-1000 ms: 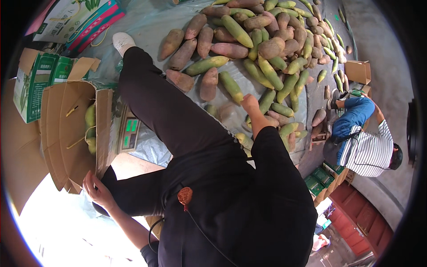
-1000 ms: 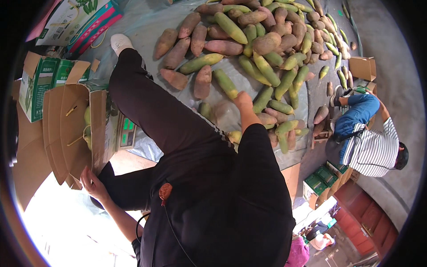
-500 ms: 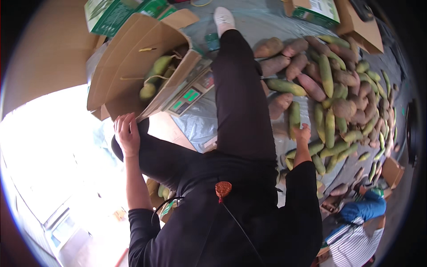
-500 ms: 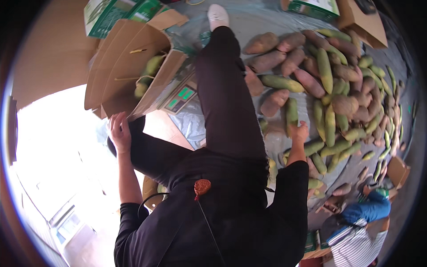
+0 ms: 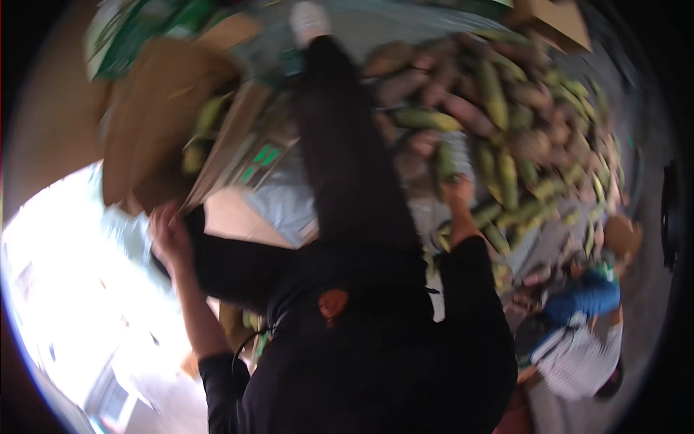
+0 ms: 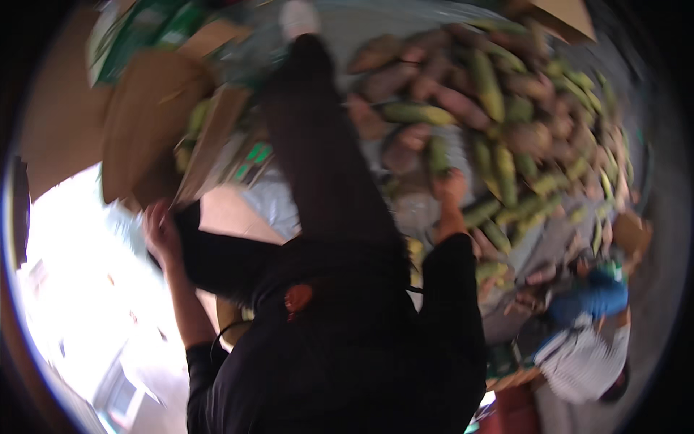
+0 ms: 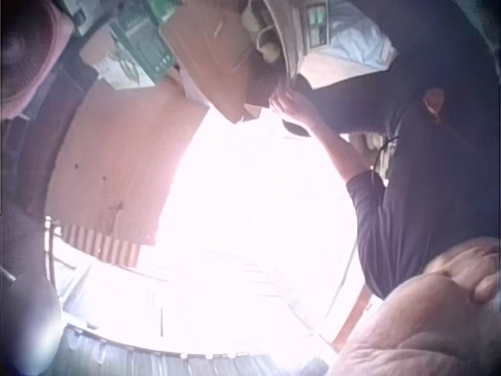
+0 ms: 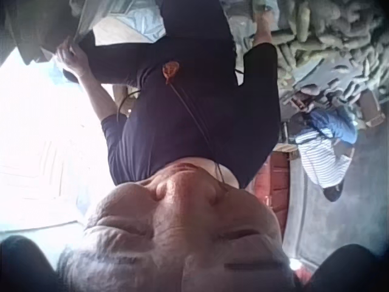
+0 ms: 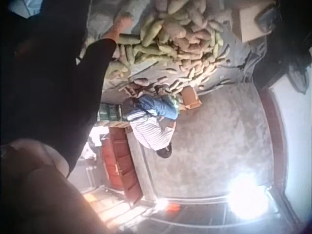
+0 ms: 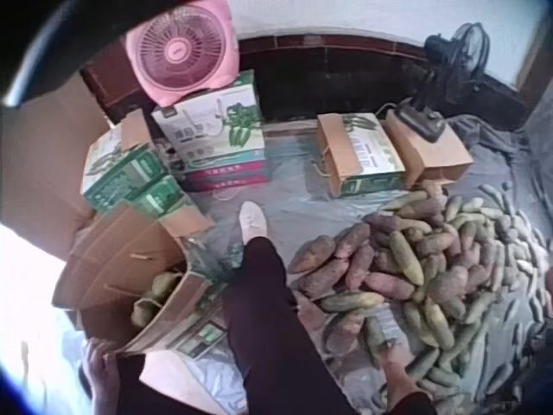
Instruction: Sorting and weighing papayas into cardboard boxes on a floor-based scale.
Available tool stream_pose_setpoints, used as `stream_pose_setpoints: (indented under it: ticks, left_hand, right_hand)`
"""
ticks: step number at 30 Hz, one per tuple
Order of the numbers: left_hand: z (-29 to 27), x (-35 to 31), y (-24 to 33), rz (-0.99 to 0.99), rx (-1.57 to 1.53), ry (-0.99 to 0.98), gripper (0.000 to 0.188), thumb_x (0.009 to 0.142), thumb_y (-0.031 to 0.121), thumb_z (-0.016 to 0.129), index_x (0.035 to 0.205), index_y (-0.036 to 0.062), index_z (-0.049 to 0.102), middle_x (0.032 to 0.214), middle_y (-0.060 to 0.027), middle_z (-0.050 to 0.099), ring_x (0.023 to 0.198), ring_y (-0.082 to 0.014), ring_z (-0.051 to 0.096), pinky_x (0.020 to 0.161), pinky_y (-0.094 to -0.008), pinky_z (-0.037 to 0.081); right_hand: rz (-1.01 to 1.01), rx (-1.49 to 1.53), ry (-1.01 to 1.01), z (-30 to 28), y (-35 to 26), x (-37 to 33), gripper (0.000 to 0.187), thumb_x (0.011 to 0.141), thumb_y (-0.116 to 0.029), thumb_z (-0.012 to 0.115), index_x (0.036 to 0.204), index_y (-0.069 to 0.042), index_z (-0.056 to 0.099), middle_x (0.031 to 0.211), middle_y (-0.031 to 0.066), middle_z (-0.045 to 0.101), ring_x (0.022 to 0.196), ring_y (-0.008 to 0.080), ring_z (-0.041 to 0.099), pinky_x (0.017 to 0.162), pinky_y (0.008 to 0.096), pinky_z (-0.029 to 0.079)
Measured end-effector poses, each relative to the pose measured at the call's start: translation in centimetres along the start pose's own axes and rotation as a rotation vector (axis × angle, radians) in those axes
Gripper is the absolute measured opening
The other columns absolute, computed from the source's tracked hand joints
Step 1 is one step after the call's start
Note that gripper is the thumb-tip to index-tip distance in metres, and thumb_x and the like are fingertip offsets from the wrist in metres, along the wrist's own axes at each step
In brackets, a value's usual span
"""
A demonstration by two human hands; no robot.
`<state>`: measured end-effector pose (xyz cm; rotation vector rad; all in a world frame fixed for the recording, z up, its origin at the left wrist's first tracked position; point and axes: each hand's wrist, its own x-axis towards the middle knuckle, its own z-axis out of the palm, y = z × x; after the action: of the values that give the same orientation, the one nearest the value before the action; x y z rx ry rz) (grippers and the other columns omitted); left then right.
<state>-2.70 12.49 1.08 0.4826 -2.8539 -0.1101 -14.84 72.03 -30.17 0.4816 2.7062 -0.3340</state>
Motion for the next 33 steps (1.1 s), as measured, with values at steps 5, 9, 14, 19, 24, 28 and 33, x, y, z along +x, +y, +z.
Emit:
stream_pose_setpoints:
  ticks: [5, 9, 14, 19, 24, 28, 33]
  left_hand:
    - [-0.7, -1.4, -2.3, 0.131, 0.072, 0.072, 0.017, 0.084, 0.002, 0.059, 0.101, 0.0024, 0.065, 0.097, -0.0140, 0.063, 0.092, -0.0307, 0.060, 0.082, -0.0405, 0.047]
    - [-0.9, -1.0, -1.0, 0.178, -0.017, 0.078, 0.015, 0.089, 0.005, 0.055, 0.101, -0.0004, 0.063, 0.097, -0.0132, 0.063, 0.090, -0.0302, 0.059, 0.082, -0.0400, 0.047]
    - [-1.2, -0.2, 0.0, 0.235, -0.054, 0.088, 0.016, 0.090, 0.006, 0.055, 0.102, -0.0014, 0.062, 0.094, -0.0128, 0.063, 0.085, -0.0290, 0.058, 0.078, -0.0395, 0.046]
    - [-1.3, -0.2, -0.3, 0.250, -0.033, 0.112, 0.017, 0.090, 0.007, 0.056, 0.102, -0.0010, 0.064, 0.093, -0.0118, 0.063, 0.084, -0.0273, 0.058, 0.077, -0.0381, 0.047]
    - [-1.0, -0.4, -1.2, 0.278, -0.043, 0.159, 0.017, 0.089, 0.006, 0.056, 0.102, -0.0001, 0.065, 0.092, -0.0104, 0.064, 0.082, -0.0261, 0.059, 0.077, -0.0374, 0.047]
    - [-1.1, -0.4, -1.2, 0.269, -0.042, 0.162, 0.017, 0.090, 0.008, 0.055, 0.102, 0.0004, 0.064, 0.093, -0.0109, 0.065, 0.082, -0.0265, 0.060, 0.077, -0.0375, 0.047]
    - [-1.7, -0.4, 0.1, 0.241, 0.015, 0.168, 0.018, 0.091, 0.011, 0.054, 0.102, 0.0010, 0.064, 0.095, -0.0113, 0.065, 0.083, -0.0271, 0.062, 0.075, -0.0365, 0.048]
  right_hand:
    - [0.237, 0.086, -0.065, -0.9, -4.5, -2.7, 0.044, 0.068, -0.019, 0.072, 0.109, -0.015, 0.056, 0.108, 0.0139, 0.057, 0.104, 0.0340, 0.054, 0.087, 0.0426, 0.046]
    - [0.360, 0.134, -0.005, -2.6, -4.9, -4.4, 0.045, 0.068, -0.017, 0.070, 0.110, -0.015, 0.055, 0.110, 0.0131, 0.055, 0.105, 0.0322, 0.053, 0.087, 0.0429, 0.046]
    - [0.398, 0.182, -0.012, -2.9, -5.3, -6.2, 0.046, 0.068, -0.012, 0.069, 0.112, -0.015, 0.053, 0.112, 0.0118, 0.053, 0.107, 0.0321, 0.050, 0.088, 0.0417, 0.046]
    - [0.411, 0.227, -0.010, -2.5, -5.7, -7.4, 0.045, 0.069, -0.010, 0.066, 0.112, -0.015, 0.054, 0.112, 0.0127, 0.053, 0.108, 0.0324, 0.050, 0.088, 0.0419, 0.046]
    - [0.416, 0.249, -0.010, -2.9, -6.6, -8.3, 0.042, 0.071, -0.010, 0.063, 0.112, -0.014, 0.055, 0.114, 0.0134, 0.053, 0.109, 0.0326, 0.050, 0.089, 0.0422, 0.045]
    - [0.383, 0.262, -0.050, -4.1, -7.6, -9.3, 0.041, 0.073, -0.009, 0.061, 0.112, -0.014, 0.055, 0.114, 0.0138, 0.054, 0.110, 0.0330, 0.050, 0.090, 0.0418, 0.045]
    - [0.374, 0.332, -0.032, -4.4, -8.1, -9.8, 0.040, 0.072, -0.009, 0.061, 0.112, -0.013, 0.056, 0.114, 0.0140, 0.054, 0.110, 0.0335, 0.050, 0.090, 0.0423, 0.045]
